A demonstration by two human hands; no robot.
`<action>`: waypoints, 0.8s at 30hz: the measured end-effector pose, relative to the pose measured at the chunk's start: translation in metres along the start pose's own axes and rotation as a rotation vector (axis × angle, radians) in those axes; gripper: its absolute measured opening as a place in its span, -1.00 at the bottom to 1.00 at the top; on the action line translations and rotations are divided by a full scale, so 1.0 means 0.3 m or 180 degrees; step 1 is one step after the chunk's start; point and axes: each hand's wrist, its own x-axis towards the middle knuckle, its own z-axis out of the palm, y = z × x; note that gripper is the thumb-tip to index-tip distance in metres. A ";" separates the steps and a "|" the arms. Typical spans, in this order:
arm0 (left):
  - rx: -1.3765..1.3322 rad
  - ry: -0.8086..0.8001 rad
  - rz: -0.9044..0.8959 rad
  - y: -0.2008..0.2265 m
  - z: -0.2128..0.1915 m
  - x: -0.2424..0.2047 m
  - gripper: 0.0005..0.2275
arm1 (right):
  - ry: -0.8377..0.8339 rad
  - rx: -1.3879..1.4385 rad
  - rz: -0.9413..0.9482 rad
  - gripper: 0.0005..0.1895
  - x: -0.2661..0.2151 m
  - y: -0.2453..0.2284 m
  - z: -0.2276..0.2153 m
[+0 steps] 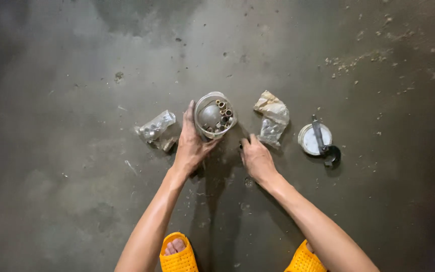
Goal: The person sits on the floor and handles small metal cylindrical parts, measuring them with a micrometer. They then move to a workbench, use a caliper to measure a part, and proceed to insert cylindrical components into a disassembled engine casing.
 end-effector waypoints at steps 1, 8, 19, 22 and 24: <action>0.0009 0.0004 -0.0011 -0.030 -0.003 0.008 0.10 | -0.0007 0.0009 -0.0009 -0.72 -0.016 -0.008 -0.003; 0.0044 -0.0395 0.0001 -0.031 -0.110 0.012 0.23 | -0.0151 0.0703 0.0193 -0.67 -0.079 -0.068 0.080; 0.0175 -0.0106 0.0801 0.015 0.006 0.018 0.19 | 0.0001 0.0722 -0.0006 -0.62 -0.124 -0.109 -0.007; 0.0524 -0.0329 0.1326 0.108 -0.046 -0.026 0.21 | 0.0501 0.1458 0.0036 -0.74 -0.240 -0.014 -0.091; 0.0501 -0.0396 0.1539 0.180 -0.074 -0.046 0.08 | 0.0904 0.1739 0.0049 -0.86 -0.318 0.001 -0.202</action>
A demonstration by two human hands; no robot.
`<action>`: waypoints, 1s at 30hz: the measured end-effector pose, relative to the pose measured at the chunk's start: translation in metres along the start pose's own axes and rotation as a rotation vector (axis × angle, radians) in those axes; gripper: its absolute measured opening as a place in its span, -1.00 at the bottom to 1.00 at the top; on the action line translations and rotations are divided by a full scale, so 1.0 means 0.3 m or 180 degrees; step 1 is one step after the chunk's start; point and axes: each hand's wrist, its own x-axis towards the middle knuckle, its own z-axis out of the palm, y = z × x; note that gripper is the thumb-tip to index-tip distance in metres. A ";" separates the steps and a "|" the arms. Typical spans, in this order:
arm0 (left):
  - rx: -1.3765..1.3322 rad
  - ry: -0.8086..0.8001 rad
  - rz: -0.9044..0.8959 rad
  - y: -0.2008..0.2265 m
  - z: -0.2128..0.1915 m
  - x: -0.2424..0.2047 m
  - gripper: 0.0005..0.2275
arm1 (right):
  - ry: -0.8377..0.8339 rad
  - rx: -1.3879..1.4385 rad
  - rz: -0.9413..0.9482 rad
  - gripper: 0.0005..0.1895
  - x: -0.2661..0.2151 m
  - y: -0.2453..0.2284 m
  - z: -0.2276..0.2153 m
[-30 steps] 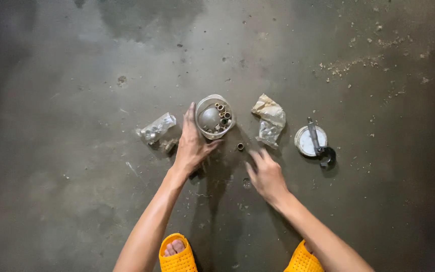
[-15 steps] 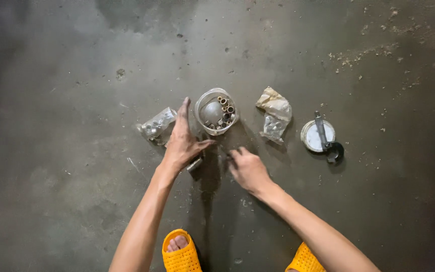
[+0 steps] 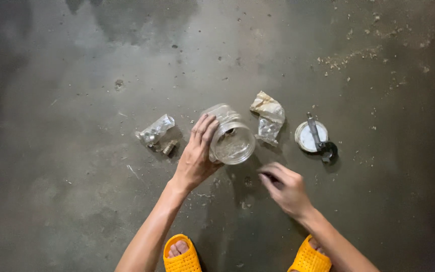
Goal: The person sits on the floor and handles small metal cylindrical parts, measuring them with a micrometer. They then move to a workbench, use a caliper to measure a part, and proceed to insert cylindrical components into a disassembled engine casing.
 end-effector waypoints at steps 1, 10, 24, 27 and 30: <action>-0.0001 -0.0019 -0.0001 0.025 -0.012 0.002 0.08 | 0.0005 0.0011 0.0015 -0.86 0.019 -0.102 -0.066; -0.0272 -0.0500 0.0403 0.187 -0.016 0.036 0.13 | -0.1163 -0.1417 -0.0923 -0.61 0.147 -0.136 0.147; 0.0104 -0.1054 0.0403 0.267 -0.032 0.079 0.10 | -0.0585 -0.5586 -0.0476 -0.50 0.085 0.064 0.391; 0.0210 -0.1118 0.0431 0.282 -0.031 0.088 0.09 | -0.0689 -0.5272 -0.0332 -0.52 0.069 0.080 0.382; 0.0350 -0.1206 0.0418 0.279 -0.009 0.076 0.10 | -0.0797 -0.4948 -0.0186 -0.54 0.031 0.130 0.385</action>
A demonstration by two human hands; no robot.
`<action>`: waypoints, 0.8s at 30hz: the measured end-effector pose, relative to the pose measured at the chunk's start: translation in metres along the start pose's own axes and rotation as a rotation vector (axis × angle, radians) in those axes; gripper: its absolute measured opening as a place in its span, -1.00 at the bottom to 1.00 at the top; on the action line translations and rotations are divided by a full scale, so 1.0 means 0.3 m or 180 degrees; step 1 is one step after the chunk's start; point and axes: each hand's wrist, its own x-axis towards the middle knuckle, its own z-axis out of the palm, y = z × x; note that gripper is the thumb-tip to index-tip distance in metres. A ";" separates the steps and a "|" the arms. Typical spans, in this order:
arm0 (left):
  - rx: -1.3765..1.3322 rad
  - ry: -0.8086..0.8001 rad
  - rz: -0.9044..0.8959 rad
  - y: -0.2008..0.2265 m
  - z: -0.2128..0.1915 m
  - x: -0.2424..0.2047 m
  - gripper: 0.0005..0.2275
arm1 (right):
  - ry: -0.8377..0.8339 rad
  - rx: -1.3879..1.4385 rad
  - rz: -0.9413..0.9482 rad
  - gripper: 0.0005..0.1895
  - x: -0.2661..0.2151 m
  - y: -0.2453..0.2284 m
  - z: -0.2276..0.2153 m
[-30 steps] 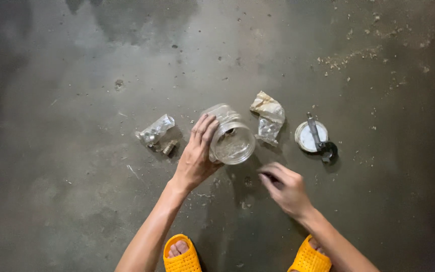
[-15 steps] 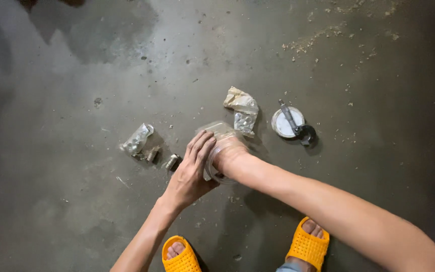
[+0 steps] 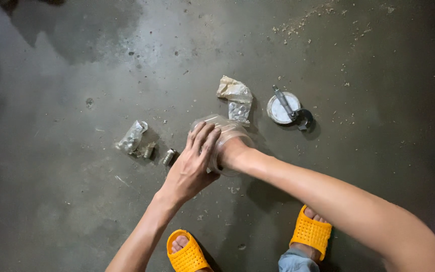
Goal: The person sits on the floor and handles small metal cylindrical parts, measuring them with a micrometer. They then move to a workbench, use a caliper to measure a part, and proceed to insert cylindrical components into a disassembled engine casing.
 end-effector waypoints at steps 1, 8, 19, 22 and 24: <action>-0.0001 0.0000 -0.0004 -0.002 0.009 -0.002 0.10 | -0.0032 0.0105 -0.0012 -0.54 -0.011 -0.003 0.026; 0.0678 -0.0414 -0.0029 -0.024 0.024 0.004 0.05 | -0.0232 0.0866 -0.0085 -0.59 -0.112 0.031 0.245; 0.1029 -0.0672 -0.0021 -0.021 0.102 -0.015 0.07 | -0.0498 0.2080 -0.0278 -0.66 -0.135 0.032 0.176; 0.1383 -0.0748 -0.0009 -0.012 0.108 -0.014 0.10 | -0.0602 0.2408 -0.0347 -0.68 -0.010 0.036 0.031; 0.1172 -0.0708 0.0052 -0.016 0.112 -0.025 0.02 | -0.0658 0.2616 -0.0403 -0.69 0.045 0.038 0.000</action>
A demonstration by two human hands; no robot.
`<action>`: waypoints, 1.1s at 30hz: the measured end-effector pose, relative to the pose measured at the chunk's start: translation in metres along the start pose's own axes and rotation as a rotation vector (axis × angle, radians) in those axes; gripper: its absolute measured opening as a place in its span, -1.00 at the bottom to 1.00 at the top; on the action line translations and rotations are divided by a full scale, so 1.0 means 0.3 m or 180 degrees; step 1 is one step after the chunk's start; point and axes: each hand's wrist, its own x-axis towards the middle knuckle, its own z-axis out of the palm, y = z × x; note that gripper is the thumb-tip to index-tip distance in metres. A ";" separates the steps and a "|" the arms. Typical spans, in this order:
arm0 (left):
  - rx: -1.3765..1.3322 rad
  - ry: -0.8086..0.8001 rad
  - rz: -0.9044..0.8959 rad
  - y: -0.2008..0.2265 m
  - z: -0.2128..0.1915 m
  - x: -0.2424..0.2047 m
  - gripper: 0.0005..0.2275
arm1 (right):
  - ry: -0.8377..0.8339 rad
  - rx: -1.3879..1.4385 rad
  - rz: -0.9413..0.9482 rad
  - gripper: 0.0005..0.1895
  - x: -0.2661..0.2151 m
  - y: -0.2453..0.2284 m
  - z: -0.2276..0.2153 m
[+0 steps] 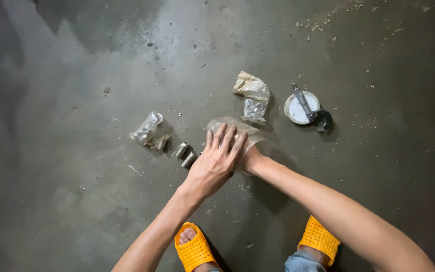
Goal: The person sits on the floor and handles small metal cylindrical parts, measuring them with a micrometer. They then move to a workbench, use a caliper to measure a part, and proceed to insert cylindrical components into a disassembled engine casing.
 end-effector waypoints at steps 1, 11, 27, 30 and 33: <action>-0.0004 -0.0003 -0.0011 -0.008 0.005 -0.009 0.02 | -0.0038 0.0103 -0.0017 -0.70 0.008 -0.002 -0.009; -0.0309 -0.0011 -0.0010 -0.067 0.022 -0.050 0.14 | -0.0404 0.1133 -0.0075 -0.76 0.002 0.028 -0.099; -0.1328 0.1153 -0.0433 -0.157 -0.040 -0.132 0.13 | 0.0114 0.6539 0.1600 -0.63 -0.281 0.195 -0.495; -0.1397 0.1433 -0.0155 -0.147 -0.092 -0.114 0.06 | 0.0502 0.6729 0.1559 -0.49 -0.288 0.187 -0.428; -0.1326 0.1414 -0.0182 -0.135 -0.100 -0.109 0.14 | 0.0403 0.5808 0.1390 -0.72 -0.306 0.154 -0.478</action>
